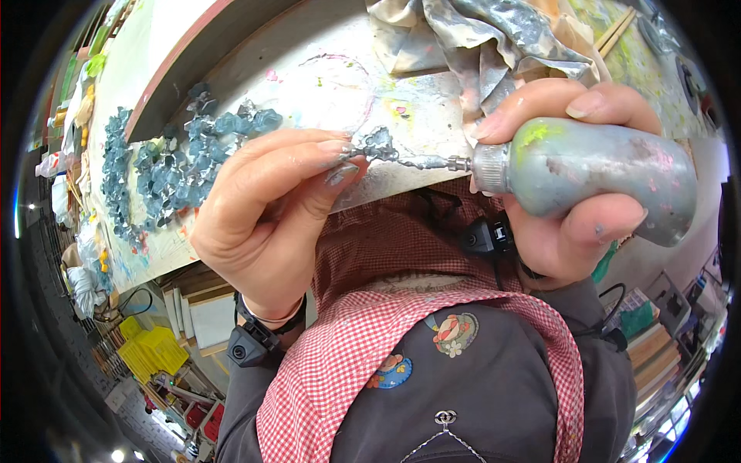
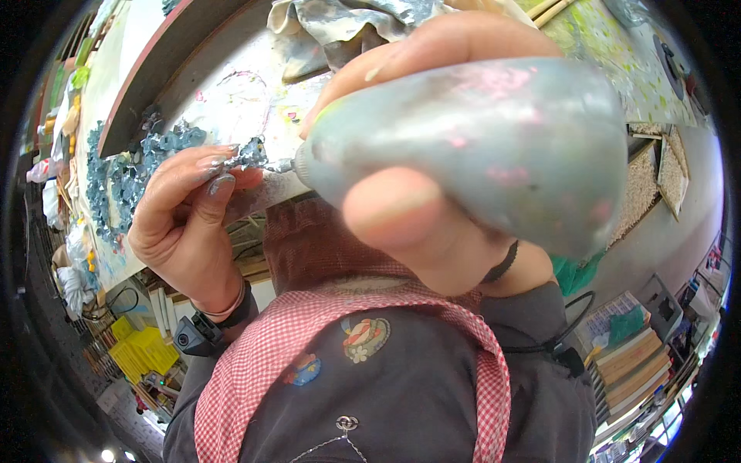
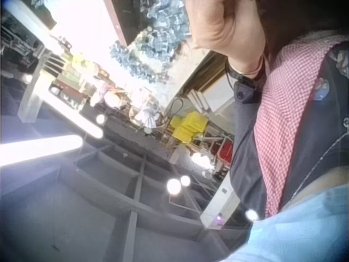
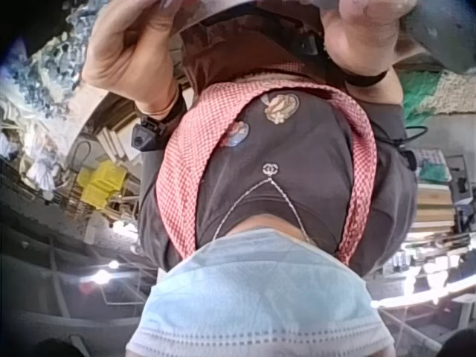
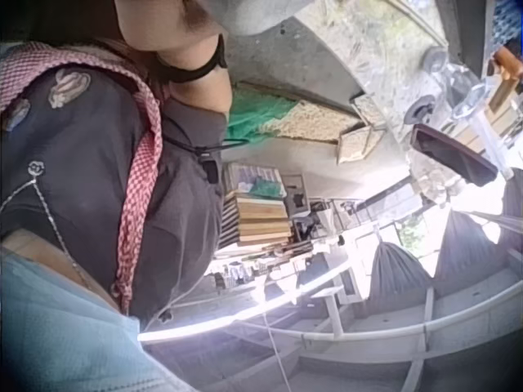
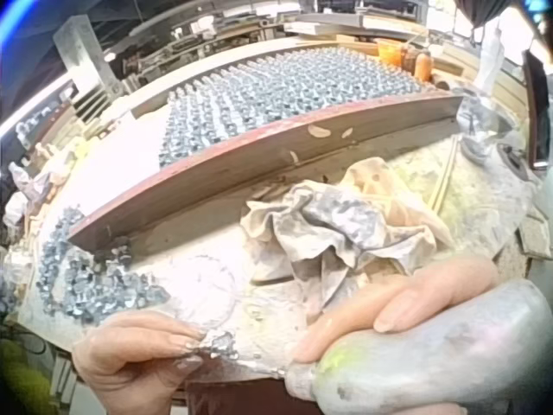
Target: Apply adhesive to small silver-colored components and arrange them in a grid tray.
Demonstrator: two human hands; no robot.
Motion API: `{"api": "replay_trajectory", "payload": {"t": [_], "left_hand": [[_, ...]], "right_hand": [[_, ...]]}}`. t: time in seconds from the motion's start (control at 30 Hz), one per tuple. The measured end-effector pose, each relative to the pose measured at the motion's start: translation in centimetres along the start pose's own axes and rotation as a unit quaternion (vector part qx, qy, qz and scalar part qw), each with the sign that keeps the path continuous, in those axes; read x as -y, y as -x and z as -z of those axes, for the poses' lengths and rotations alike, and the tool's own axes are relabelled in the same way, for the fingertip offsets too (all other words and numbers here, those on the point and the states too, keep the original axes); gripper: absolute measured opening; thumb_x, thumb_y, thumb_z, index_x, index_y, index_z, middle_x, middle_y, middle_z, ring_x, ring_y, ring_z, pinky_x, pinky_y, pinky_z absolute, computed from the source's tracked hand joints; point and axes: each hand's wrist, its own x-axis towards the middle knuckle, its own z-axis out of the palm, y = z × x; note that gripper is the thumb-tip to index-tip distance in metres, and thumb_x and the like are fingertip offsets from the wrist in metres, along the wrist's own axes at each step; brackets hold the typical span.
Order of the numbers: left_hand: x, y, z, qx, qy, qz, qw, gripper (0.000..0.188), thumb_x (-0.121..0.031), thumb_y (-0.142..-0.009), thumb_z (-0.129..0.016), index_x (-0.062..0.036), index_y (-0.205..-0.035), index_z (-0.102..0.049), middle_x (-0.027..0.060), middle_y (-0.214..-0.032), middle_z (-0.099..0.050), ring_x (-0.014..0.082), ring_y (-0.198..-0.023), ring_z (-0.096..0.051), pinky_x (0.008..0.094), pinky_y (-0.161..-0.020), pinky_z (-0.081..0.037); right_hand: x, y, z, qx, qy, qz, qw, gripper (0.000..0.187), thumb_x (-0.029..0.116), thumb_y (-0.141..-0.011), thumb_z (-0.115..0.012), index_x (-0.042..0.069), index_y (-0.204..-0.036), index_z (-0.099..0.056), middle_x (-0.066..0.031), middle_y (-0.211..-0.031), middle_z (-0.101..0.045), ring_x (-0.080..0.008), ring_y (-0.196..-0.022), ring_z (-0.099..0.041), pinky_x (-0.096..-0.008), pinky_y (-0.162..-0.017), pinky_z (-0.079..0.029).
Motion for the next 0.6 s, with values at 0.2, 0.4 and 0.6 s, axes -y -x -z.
{"api": "replay_trajectory", "payload": {"t": [0.2,0.4,0.6], "left_hand": [[0.2,-0.2,-0.4,-0.002,0.011,-0.030,0.999,0.023,0.012,-0.067,-0.066,0.0016,-0.087,-0.063,0.0141,-0.086,-0.063,0.0181,-0.078,-0.061,0.0245,-0.067,-0.050],[0.2,-0.2,-0.3,0.004,0.013,-0.037,0.999,0.023,0.013,-0.066,-0.066,0.0019,-0.087,-0.062,0.0143,-0.085,-0.063,0.0183,-0.076,-0.062,0.0248,-0.066,-0.050],[-0.4,-0.2,0.1,0.048,-0.051,-0.038,0.997,0.018,0.011,-0.072,-0.061,0.0025,-0.088,-0.060,0.0181,-0.089,-0.060,0.0214,-0.072,-0.062,0.0298,-0.062,-0.056]], "right_hand": [[-1.7,-0.5,0.4,0.026,-0.057,0.044,0.997,0.064,0.059,-0.080,-0.048,0.003,-0.109,-0.035,-0.0207,-0.081,-0.057,-0.0205,-0.068,-0.055,-0.0269,-0.064,-0.045],[-0.8,-0.5,-0.2,-0.021,-0.008,0.032,0.999,0.065,0.060,-0.079,-0.049,0.003,-0.108,-0.036,-0.0206,-0.080,-0.057,-0.0205,-0.068,-0.055,-0.0269,-0.064,-0.045],[-1.8,-0.2,-0.3,0.022,-0.153,0.106,0.982,0.064,0.059,-0.082,-0.044,0.002,-0.109,-0.034,-0.0212,-0.080,-0.057,-0.0198,-0.062,-0.054,-0.0253,-0.060,-0.045]]}}
